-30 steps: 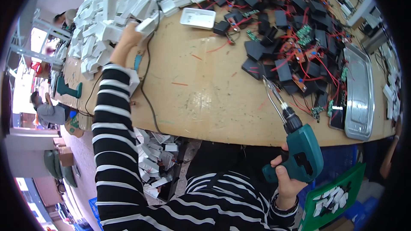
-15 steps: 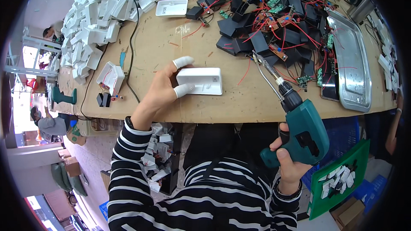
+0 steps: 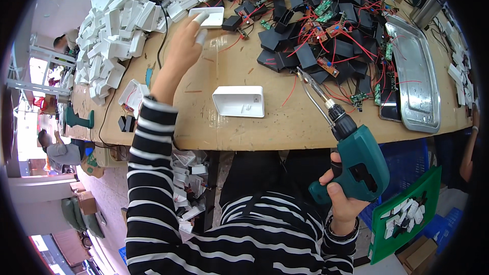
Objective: Soldering red and black wires into white plastic housings using a soldering gun.
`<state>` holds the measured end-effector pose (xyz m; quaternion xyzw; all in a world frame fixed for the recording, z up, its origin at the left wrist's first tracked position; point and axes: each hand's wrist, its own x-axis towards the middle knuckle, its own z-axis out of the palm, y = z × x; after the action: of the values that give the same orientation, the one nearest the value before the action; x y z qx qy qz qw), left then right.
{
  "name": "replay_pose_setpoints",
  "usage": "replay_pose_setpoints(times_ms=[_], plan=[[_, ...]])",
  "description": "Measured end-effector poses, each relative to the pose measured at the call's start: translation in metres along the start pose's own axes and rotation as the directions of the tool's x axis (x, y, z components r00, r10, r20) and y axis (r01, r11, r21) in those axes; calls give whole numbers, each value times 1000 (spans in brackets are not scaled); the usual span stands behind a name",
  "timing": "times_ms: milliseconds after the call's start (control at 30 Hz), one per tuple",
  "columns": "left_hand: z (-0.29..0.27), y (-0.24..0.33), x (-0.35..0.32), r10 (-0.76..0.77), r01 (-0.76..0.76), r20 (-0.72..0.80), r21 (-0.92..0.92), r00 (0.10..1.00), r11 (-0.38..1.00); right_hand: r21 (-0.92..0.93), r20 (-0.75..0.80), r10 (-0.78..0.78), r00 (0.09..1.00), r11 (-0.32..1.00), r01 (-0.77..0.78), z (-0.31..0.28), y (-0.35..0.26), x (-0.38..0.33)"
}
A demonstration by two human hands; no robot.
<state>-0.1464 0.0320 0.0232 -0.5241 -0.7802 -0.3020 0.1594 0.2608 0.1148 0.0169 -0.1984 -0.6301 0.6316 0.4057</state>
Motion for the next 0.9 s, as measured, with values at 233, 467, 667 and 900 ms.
replay_pose_setpoints(times_ms=[233,467,667,900], plan=[[-1,-32,-15,11,-94,140,597,990,797,13,-25,30,999,999,-30,-1,4,4],[-63,13,-31,-229,98,151,592,962,800,42,-18,82,997,996,-81,-11,8,17],[1,35,113,154,-152,21,-67,988,986,138,-98,55,994,990,-41,-22,3,26],[118,4,278,-13,19,27,-243,1000,970,175,-285,121,951,982,-72,-35,-10,28]])
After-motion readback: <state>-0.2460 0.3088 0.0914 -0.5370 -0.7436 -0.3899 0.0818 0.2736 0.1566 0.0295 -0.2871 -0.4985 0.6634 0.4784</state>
